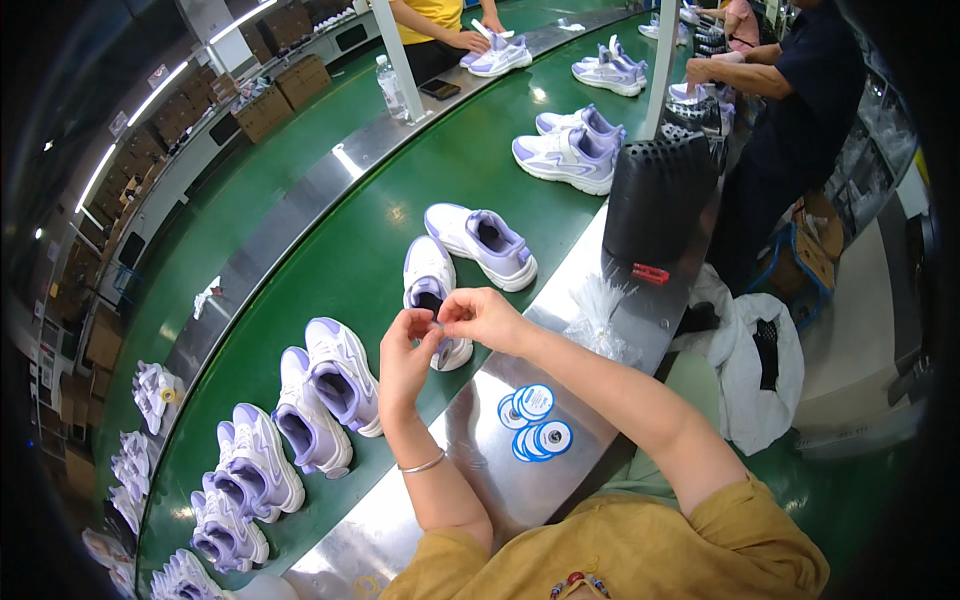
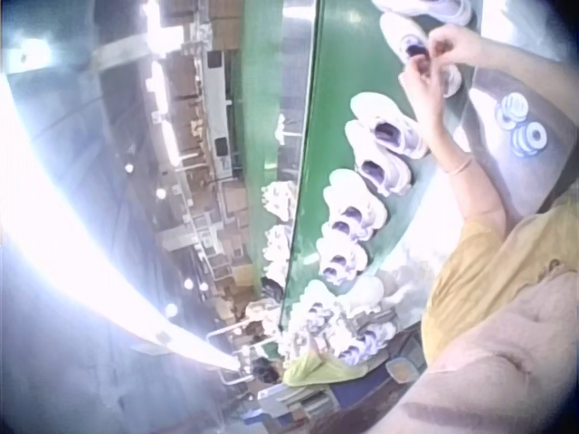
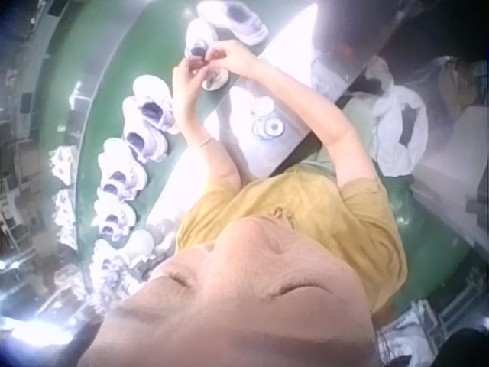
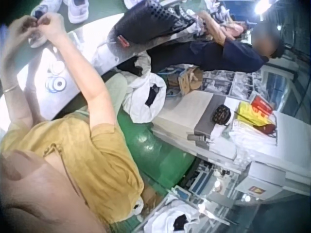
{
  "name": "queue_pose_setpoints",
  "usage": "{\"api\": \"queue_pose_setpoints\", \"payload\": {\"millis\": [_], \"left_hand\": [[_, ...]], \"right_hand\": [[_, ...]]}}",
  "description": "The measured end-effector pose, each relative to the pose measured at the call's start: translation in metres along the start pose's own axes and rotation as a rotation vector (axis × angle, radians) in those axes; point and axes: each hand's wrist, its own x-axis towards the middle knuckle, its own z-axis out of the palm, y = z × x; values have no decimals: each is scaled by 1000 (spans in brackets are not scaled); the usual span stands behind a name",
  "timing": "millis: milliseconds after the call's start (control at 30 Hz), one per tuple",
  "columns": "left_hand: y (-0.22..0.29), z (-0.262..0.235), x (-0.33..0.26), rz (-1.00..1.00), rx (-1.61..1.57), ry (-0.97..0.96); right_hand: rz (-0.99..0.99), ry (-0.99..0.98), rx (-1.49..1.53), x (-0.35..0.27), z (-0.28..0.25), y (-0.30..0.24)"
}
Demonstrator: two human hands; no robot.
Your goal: The person attaches tags to shoes on a conveyor belt by threading plastic fasteners through the shoe loops and securing the circular tags by hand.
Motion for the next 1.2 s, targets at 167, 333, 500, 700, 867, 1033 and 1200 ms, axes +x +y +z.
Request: {"api": "queue_pose_setpoints", "payload": {"millis": [167, 333, 500, 700, 867, 1033, 1200], "left_hand": [[-1, 18, 5, 6, 1020, 141], [-41, 40, 34, -111, 794, 76], [-68, 98, 57, 61, 419, 114], [-74, 139, 54, 124, 753, 55], [-73, 175, 58, 373, 573, -111], [-89, 191, 21, 310, 575, -353], [-105, 167, -33, 410, 714, -306]], "right_hand": [[-23, 244, -188, -9, -34, 14], [34, 368, -124, -38, -122, 12], [80, 672, -255, -82, -216, 27], [117, 544, -457, -134, -240, 58], [114, 373, -601, -157, -222, 43], [157, 370, -611, -177, -181, 38], [166, 355, -583, -209, -119, 31]]}}
